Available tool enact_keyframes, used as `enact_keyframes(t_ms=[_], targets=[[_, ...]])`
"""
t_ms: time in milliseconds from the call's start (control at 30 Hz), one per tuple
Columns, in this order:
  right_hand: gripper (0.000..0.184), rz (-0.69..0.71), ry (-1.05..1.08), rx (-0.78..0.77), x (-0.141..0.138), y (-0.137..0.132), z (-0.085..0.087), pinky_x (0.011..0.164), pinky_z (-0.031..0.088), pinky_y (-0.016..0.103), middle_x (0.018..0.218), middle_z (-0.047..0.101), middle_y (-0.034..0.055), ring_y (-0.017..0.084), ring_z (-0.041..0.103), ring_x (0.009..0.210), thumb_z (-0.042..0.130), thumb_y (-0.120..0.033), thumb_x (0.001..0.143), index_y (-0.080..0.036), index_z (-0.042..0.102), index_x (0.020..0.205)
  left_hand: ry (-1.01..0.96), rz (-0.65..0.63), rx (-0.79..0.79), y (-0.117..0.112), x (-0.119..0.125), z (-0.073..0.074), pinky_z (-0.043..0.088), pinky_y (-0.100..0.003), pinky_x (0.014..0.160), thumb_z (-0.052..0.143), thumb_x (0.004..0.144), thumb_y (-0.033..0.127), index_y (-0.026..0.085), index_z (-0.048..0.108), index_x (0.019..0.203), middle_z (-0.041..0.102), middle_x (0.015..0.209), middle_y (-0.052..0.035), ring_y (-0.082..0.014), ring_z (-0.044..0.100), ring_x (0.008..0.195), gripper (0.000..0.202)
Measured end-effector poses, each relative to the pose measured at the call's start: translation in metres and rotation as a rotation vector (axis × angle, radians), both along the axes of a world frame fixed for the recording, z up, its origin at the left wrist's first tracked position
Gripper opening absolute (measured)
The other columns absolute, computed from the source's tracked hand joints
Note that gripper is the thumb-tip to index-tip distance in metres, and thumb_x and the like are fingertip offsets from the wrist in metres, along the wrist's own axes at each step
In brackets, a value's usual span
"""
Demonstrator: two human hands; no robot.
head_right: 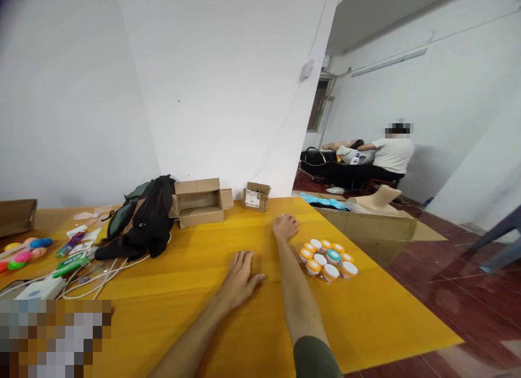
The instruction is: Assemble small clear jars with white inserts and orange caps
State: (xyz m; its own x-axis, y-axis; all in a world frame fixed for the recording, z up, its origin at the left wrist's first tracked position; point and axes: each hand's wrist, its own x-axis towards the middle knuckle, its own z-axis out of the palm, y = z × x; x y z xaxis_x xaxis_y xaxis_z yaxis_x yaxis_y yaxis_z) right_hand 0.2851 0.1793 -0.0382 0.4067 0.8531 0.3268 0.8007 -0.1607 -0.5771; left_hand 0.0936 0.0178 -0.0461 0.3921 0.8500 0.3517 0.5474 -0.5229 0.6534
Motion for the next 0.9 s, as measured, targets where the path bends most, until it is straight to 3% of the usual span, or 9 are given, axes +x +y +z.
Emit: enact_keyframes(t_ms=[100, 233, 467, 667, 900], targets=[[0.033, -0.036, -0.01, -0.003, -0.023, -0.014, -0.001, 0.088, 0.039, 0.052, 0.115, 0.058, 0.0282, 0.04, 0.052, 0.111, 0.043, -0.027, 0.09, -0.011, 0.061, 0.112, -0.035, 0.079, 0.014, 0.007, -0.004, 0.002, 0.036, -0.05, 0.105, 0.056, 0.088, 0.033, 0.02, 0.049, 0.123, 0.054, 0.122, -0.0122, -0.0297, 0.047, 0.116, 0.038], [0.019, 0.066, -0.043, 0.029, -0.056, -0.037, -0.004, 0.09, 0.04, 0.043, 0.108, 0.062, 0.0192, 0.033, 0.055, 0.104, 0.054, -0.027, 0.088, -0.017, 0.063, 0.101, -0.088, 0.234, 0.078, 0.02, -0.015, 0.007, 0.035, -0.051, 0.105, 0.055, 0.088, 0.03, 0.019, 0.05, 0.117, 0.056, 0.119, -0.0118, -0.0284, 0.05, 0.115, 0.032], [0.011, 0.483, -0.102, 0.101, -0.115, -0.088, -0.013, 0.089, 0.04, 0.041, 0.104, 0.062, 0.0113, 0.028, 0.053, 0.097, 0.05, -0.022, 0.088, -0.023, 0.058, 0.094, -0.141, 0.412, 0.083, 0.036, -0.048, 0.009, 0.036, -0.051, 0.104, 0.055, 0.088, 0.033, 0.018, 0.055, 0.112, 0.06, 0.117, -0.0134, -0.029, 0.052, 0.115, 0.029], [0.019, 0.685, -0.121, 0.093, -0.152, -0.115, -0.013, 0.084, 0.041, 0.039, 0.103, 0.06, 0.0105, 0.027, 0.051, 0.093, 0.044, -0.016, 0.088, -0.024, 0.058, 0.097, -0.233, 0.439, 0.043, 0.036, -0.066, 0.006, 0.04, -0.046, 0.103, 0.047, 0.093, 0.031, 0.02, 0.06, 0.105, 0.064, 0.113, -0.0102, -0.0249, 0.056, 0.113, 0.021], [0.017, 0.778, -0.088, 0.051, -0.155, -0.126, -0.004, 0.088, 0.043, 0.04, 0.102, 0.06, 0.01, 0.026, 0.054, 0.097, 0.049, -0.018, 0.086, -0.022, 0.056, 0.101, -0.221, 0.337, -0.023, 0.018, -0.082, 0.014, 0.043, -0.039, 0.104, 0.048, 0.092, 0.026, 0.021, 0.063, 0.11, 0.066, 0.116, -0.0069, -0.0206, 0.058, 0.114, 0.024]])
